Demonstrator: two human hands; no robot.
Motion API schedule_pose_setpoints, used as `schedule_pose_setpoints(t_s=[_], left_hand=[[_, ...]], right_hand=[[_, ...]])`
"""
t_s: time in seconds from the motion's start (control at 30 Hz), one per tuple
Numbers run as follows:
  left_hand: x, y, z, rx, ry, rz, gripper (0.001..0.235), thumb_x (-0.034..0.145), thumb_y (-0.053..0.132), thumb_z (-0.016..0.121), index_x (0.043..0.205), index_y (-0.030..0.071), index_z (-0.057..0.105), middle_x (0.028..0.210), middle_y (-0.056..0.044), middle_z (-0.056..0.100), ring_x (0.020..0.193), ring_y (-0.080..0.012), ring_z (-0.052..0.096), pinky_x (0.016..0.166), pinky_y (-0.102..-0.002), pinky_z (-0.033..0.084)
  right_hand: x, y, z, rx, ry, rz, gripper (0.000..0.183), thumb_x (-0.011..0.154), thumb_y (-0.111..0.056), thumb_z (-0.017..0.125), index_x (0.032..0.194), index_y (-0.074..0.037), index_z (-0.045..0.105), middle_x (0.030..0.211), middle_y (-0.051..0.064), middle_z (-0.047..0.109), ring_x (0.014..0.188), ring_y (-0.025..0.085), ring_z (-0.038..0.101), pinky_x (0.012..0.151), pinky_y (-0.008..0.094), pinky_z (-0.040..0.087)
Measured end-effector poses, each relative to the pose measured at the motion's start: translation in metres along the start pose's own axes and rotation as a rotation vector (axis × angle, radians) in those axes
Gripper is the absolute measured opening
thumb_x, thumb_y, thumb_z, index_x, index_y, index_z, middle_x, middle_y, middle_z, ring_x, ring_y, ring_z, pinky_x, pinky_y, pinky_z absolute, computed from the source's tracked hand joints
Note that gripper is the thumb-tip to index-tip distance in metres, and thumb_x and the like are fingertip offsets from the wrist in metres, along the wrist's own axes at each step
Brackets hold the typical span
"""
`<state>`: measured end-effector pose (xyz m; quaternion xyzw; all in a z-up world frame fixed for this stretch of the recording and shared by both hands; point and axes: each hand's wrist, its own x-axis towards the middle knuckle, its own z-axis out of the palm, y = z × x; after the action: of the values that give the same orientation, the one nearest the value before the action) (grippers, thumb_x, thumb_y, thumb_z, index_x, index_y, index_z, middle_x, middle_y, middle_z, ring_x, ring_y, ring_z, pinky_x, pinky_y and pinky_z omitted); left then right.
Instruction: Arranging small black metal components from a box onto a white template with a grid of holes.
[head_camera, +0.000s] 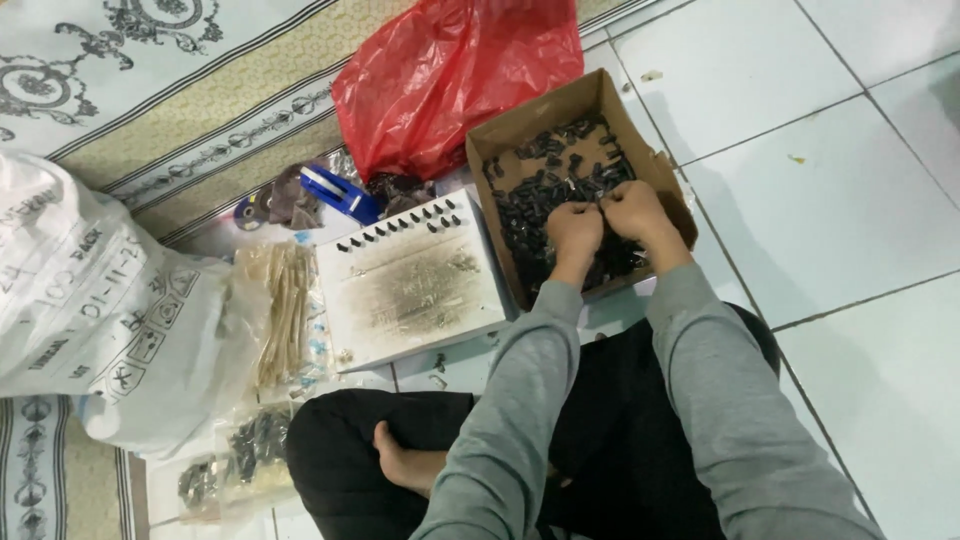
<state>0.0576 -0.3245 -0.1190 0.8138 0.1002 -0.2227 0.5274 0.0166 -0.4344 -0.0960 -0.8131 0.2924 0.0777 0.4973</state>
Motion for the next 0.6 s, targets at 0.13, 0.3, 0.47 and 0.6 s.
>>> schedule_pose_setpoints(t_s=[0.13, 0.3, 0.47, 0.6], left_hand=[[-0.006, -0.001, 0.01, -0.093, 0.06, -0.08, 0.023, 0.092, 0.017, 0.063, 0.103, 0.005, 0.079, 0.11, -0.018, 0.074, 0.108, -0.0314, 0.07, 0.081, -0.044, 0.059], [-0.005, -0.001, -0.014, -0.171, -0.196, 0.095, 0.032, 0.099, 0.016, 0.062, 0.122, -0.007, 0.069, 0.117, -0.028, 0.066, 0.109, -0.0339, 0.066, 0.083, -0.045, 0.058], [0.037, -0.026, -0.023, 0.019, -0.262, 0.186, 0.024, 0.096, 0.013, 0.064, 0.116, 0.002, 0.073, 0.096, -0.021, 0.073, 0.077, -0.0248, 0.071, 0.052, -0.034, 0.057], [0.036, -0.006, -0.04, 0.177, -0.327, 0.282, 0.025, 0.096, 0.014, 0.064, 0.117, 0.003, 0.073, 0.094, -0.018, 0.074, 0.077, -0.0218, 0.068, 0.059, -0.035, 0.057]], right_hand=[[0.004, 0.008, 0.004, 0.004, 0.03, -0.011, 0.046, 0.099, -0.023, 0.057, 0.13, 0.009, 0.065, 0.131, 0.032, 0.063, 0.128, 0.047, 0.056, 0.097, 0.058, 0.053], [0.022, 0.027, 0.012, 0.168, 0.053, 0.048, 0.049, 0.093, -0.027, 0.063, 0.129, 0.006, 0.067, 0.129, 0.027, 0.066, 0.125, 0.038, 0.06, 0.092, 0.053, 0.056], [-0.004, 0.004, 0.008, 0.243, 0.016, 0.118, 0.049, 0.094, -0.026, 0.064, 0.13, 0.006, 0.066, 0.132, 0.027, 0.064, 0.129, 0.041, 0.057, 0.099, 0.056, 0.053], [0.0, -0.004, 0.01, 0.245, 0.049, 0.085, 0.045, 0.093, -0.025, 0.064, 0.127, 0.006, 0.069, 0.133, 0.028, 0.064, 0.131, 0.042, 0.057, 0.103, 0.056, 0.052]])
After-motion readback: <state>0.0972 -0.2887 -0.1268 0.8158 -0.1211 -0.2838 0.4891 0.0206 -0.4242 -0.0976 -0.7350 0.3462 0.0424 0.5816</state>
